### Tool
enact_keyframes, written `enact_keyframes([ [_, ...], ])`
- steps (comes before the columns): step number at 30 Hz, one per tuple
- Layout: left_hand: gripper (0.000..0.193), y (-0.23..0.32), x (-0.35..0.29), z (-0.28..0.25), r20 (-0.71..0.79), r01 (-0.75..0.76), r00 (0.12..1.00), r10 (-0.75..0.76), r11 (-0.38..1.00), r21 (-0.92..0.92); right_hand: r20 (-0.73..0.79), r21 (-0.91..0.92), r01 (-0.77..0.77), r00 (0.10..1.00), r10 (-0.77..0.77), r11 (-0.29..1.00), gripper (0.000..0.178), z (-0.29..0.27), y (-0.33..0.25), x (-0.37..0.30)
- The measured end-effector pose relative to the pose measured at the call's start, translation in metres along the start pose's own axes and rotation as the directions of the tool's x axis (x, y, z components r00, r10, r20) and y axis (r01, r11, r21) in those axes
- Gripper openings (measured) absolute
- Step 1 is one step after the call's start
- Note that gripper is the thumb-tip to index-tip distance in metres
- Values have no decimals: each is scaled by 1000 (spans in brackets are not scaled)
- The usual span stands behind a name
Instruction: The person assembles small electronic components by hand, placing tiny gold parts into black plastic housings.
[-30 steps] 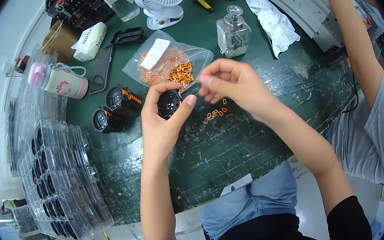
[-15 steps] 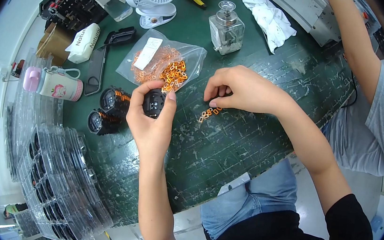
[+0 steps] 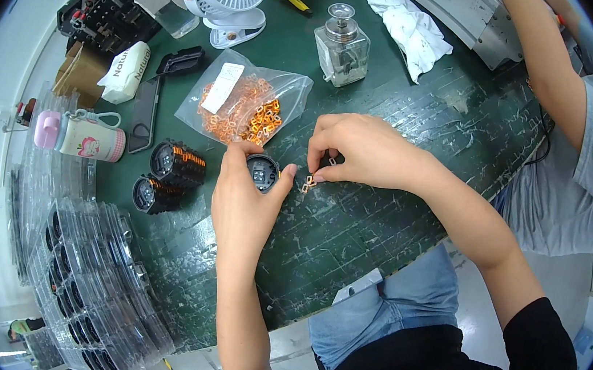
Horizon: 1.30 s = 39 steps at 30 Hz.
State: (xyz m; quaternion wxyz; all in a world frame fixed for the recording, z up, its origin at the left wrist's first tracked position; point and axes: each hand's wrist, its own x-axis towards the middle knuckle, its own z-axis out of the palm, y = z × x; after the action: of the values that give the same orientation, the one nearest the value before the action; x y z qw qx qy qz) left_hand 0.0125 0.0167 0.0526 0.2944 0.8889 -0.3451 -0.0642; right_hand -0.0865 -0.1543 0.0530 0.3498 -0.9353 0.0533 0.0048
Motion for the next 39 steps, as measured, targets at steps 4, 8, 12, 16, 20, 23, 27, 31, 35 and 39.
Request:
enact_keyframes([
  [4,34,-1,-1,2,-55,-121,990,130,981,152,6,-12,-2,1000,2,1000,12,1,-1,0],
  [8,29,-3,-2,-1,-17,-136,989,145,958,253,14,-35,22,1000,-21,999,11,3,1,0],
  [12,29,-9,-1,-5,-27,-187,979,203,938,292,6,-39,22,1000,-22,999,11,4,0,0],
  [16,34,-12,-2,-10,-10,-214,974,225,940,266,-7,-40,32,999,-33,999,11,5,1,-1],
  [20,41,-12,-2,-23,61,-229,973,222,961,154,-5,-48,24,1000,-25,999,11,5,0,0],
  [23,47,-9,-3,-28,114,-224,970,213,970,97,-10,-36,37,999,-38,999,12,5,1,0],
  [27,50,-15,-1,-27,98,-209,975,199,972,108,-8,-39,40,999,-40,998,12,6,1,0],
  [31,45,-14,0,-28,81,-232,972,221,959,163,-5,-45,31,999,-32,998,12,5,-1,0],
  [35,42,-12,-1,-28,68,-226,974,216,948,226,-12,-48,35,999,-36,998,11,6,0,0],
  [39,36,-12,-1,-27,15,-210,977,214,940,270,-10,-53,35,999,-35,998,11,6,0,-1],
])
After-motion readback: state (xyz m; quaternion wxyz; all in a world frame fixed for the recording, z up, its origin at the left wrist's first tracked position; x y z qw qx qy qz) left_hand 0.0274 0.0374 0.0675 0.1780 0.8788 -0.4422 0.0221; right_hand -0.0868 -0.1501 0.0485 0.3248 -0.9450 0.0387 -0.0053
